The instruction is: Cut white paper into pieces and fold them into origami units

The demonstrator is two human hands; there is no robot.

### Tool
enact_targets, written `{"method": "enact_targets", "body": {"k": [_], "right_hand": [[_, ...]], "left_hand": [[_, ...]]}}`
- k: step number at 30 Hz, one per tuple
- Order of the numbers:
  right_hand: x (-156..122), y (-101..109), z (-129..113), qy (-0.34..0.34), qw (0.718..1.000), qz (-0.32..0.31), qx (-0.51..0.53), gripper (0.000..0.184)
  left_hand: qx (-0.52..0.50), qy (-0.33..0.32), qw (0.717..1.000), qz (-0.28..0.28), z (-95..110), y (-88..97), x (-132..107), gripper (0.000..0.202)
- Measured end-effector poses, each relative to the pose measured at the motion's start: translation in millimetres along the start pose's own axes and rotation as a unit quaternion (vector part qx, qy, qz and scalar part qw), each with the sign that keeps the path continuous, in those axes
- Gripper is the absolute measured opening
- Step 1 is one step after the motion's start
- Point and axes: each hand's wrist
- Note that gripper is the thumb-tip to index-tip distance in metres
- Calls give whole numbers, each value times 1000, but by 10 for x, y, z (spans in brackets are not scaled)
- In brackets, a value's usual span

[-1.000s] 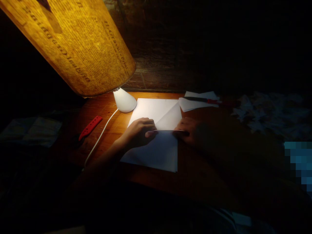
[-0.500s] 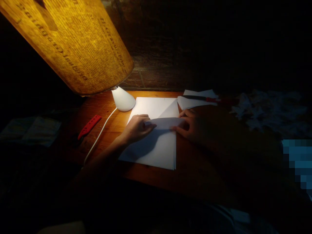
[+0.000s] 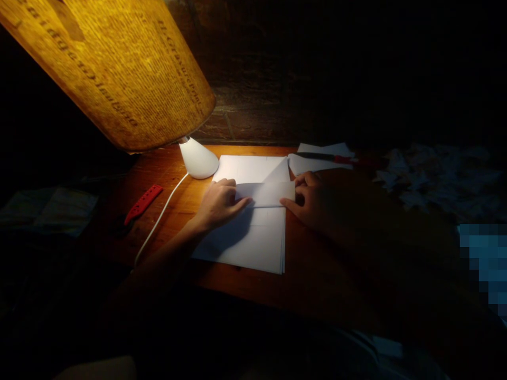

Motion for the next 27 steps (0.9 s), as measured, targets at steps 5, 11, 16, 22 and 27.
{"method": "enact_targets", "body": {"k": [5, 11, 16, 22, 27], "right_hand": [[-7, -12, -4, -8, 1000, 0, -2, 39], [-26, -41, -18, -26, 999, 34, 16, 44], [-28, -62, -20, -40, 998, 44, 25, 45], [-4, -48, -17, -58, 997, 44, 19, 47], [-9, -46, -4, -51, 997, 50, 2, 48]], "left_hand": [[-1, -25, 1000, 19, -6, -8, -14, 52], [64, 19, 998, -13, 155, 45, 21, 54], [100, 38, 994, -39, 235, 89, 47, 53], [105, 7, 994, 4, 136, 60, -20, 35], [87, -87, 988, 96, 129, 12, -51, 53]]}}
Point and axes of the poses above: each hand's wrist, its own x-axis towards the middle knuckle, its own y-axis out of the back of the hand, z = x × y, and after that the axes turned 14 degrees about z, right-handed
